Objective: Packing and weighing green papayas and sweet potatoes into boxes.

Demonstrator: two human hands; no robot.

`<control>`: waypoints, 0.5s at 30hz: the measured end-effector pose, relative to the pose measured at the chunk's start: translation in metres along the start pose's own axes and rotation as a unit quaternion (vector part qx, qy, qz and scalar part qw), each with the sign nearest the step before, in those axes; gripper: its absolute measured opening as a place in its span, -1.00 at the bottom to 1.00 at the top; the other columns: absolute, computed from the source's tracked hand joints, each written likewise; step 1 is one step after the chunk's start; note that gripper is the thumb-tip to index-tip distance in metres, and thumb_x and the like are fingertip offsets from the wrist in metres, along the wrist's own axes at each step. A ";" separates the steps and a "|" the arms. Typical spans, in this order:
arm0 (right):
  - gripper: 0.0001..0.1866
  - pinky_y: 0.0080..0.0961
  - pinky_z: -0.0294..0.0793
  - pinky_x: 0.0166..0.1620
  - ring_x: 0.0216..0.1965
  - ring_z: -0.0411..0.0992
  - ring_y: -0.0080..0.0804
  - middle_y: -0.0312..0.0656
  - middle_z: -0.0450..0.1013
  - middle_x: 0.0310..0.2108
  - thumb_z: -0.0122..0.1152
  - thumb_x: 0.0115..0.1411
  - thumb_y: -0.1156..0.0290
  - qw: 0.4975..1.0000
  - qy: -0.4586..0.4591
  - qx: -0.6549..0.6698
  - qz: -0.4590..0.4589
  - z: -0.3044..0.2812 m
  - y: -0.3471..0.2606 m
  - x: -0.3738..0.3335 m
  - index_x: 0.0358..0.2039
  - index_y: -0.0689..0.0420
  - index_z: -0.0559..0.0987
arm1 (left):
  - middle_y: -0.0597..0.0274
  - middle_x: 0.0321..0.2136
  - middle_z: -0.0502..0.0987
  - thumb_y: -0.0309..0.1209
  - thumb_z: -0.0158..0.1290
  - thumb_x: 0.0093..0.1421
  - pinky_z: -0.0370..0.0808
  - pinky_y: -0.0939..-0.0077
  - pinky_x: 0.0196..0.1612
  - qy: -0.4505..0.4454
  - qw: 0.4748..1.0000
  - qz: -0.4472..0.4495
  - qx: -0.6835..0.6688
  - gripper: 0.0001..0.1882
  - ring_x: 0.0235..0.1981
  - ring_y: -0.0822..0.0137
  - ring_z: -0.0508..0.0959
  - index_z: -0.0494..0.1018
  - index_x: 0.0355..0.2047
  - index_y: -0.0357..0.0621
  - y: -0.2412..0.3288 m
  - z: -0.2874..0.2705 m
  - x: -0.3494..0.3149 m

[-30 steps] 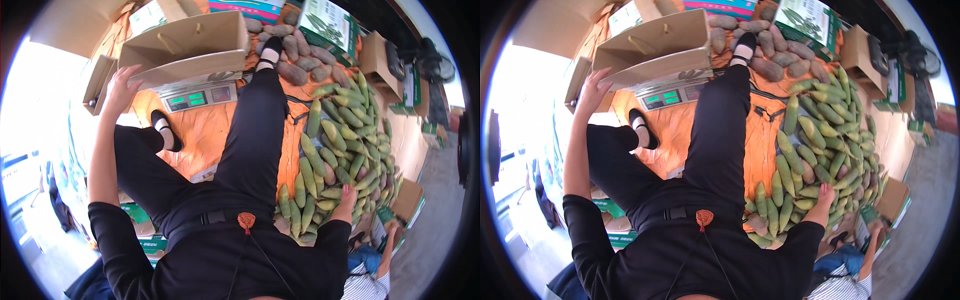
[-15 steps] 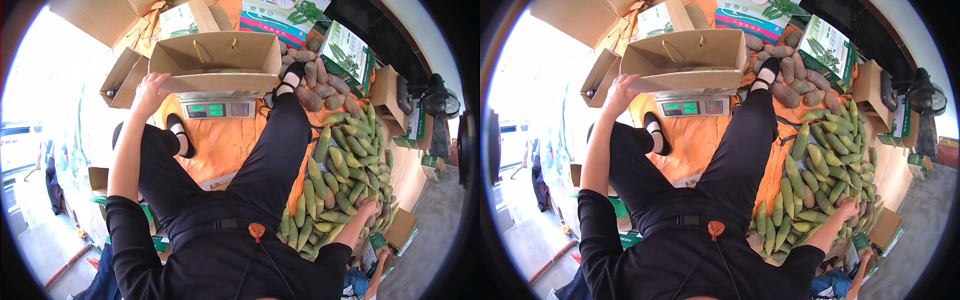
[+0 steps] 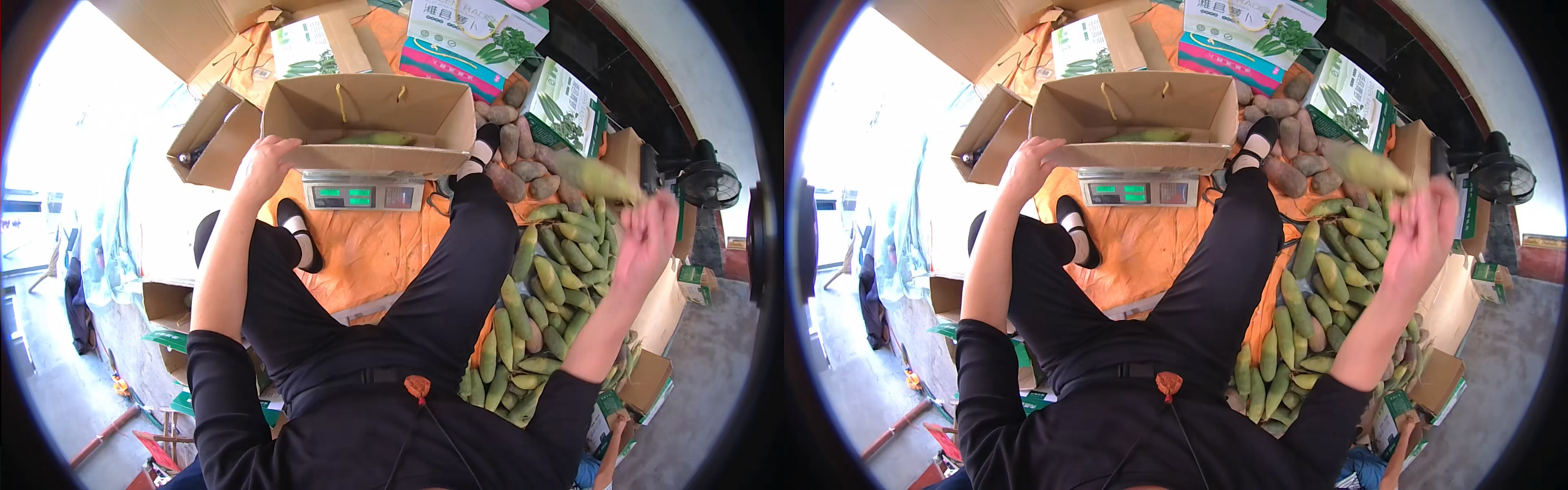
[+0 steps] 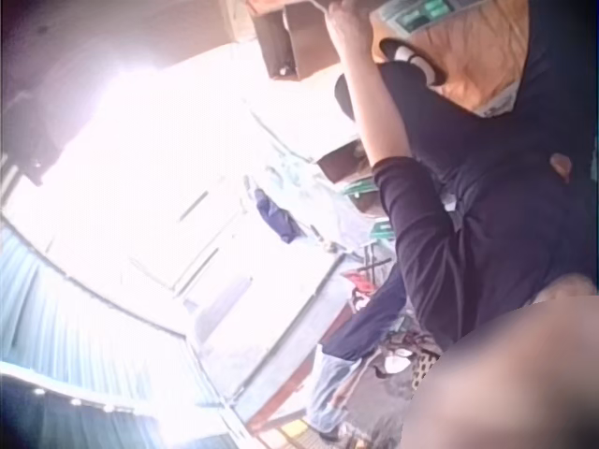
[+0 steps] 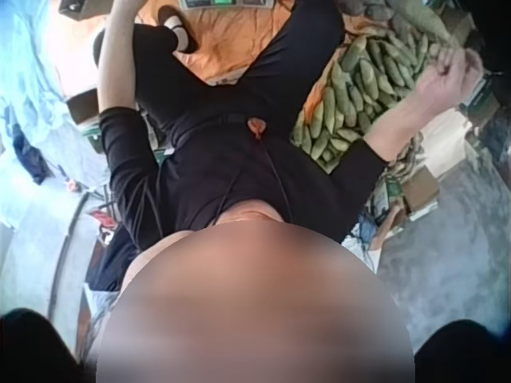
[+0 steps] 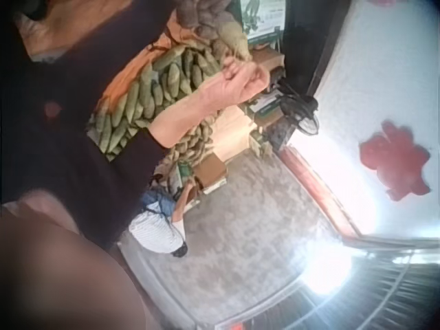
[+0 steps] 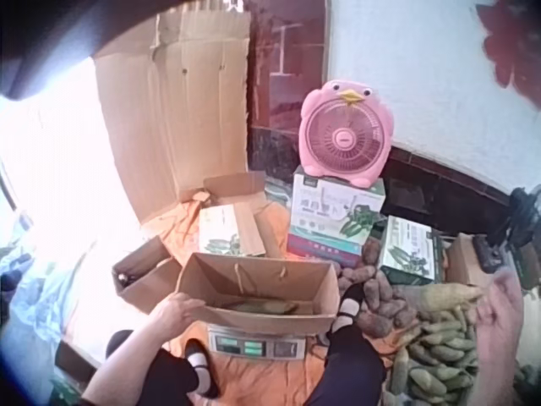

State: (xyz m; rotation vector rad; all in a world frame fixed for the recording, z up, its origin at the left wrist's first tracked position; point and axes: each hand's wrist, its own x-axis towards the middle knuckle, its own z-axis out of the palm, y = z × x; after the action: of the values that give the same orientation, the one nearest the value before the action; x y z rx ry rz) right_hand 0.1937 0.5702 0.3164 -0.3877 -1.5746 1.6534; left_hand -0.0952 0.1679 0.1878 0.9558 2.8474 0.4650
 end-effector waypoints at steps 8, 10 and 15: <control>-0.77 -0.61 0.37 -0.36 -0.60 0.13 -0.71 -0.37 0.27 -0.51 0.08 0.18 0.48 0.981 -0.172 0.093 0.013 0.172 0.040 0.074 -0.16 0.25 0.42 | 0.10 -0.26 0.50 -0.48 0.11 -0.02 0.38 0.29 -0.03 0.011 1.000 0.024 -0.014 -0.61 -0.12 0.09 0.45 0.50 -0.11 -0.01 -0.003 0.001 0.006; -0.77 -0.61 0.41 -0.38 -0.60 0.17 -0.70 -0.34 0.31 -0.51 0.12 0.15 0.46 0.976 -0.192 0.095 0.051 0.199 0.078 0.075 -0.17 0.22 0.43 | 0.10 -0.25 0.50 -0.48 0.12 -0.02 0.39 0.29 -0.03 0.011 0.999 0.031 -0.017 -0.62 -0.12 0.10 0.45 0.50 -0.11 -0.01 -0.003 0.000 0.005; -0.77 -0.52 0.40 -0.42 -0.55 0.39 -0.54 -0.20 0.45 -0.46 0.12 0.11 0.41 0.936 -0.278 -0.164 0.141 0.221 0.147 0.039 -0.23 0.23 0.41 | 0.10 -0.21 0.50 -0.50 0.12 -0.01 0.38 0.31 -0.02 0.000 1.000 0.016 -0.013 -0.59 -0.11 0.09 0.46 0.48 -0.09 -0.03 -0.001 0.000 0.005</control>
State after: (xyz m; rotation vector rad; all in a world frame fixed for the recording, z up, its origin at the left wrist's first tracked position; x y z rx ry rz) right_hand -0.0348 0.4589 0.2295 -0.3452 -2.3268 1.8168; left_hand -0.1003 0.1702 0.1871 0.9990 2.8221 0.5041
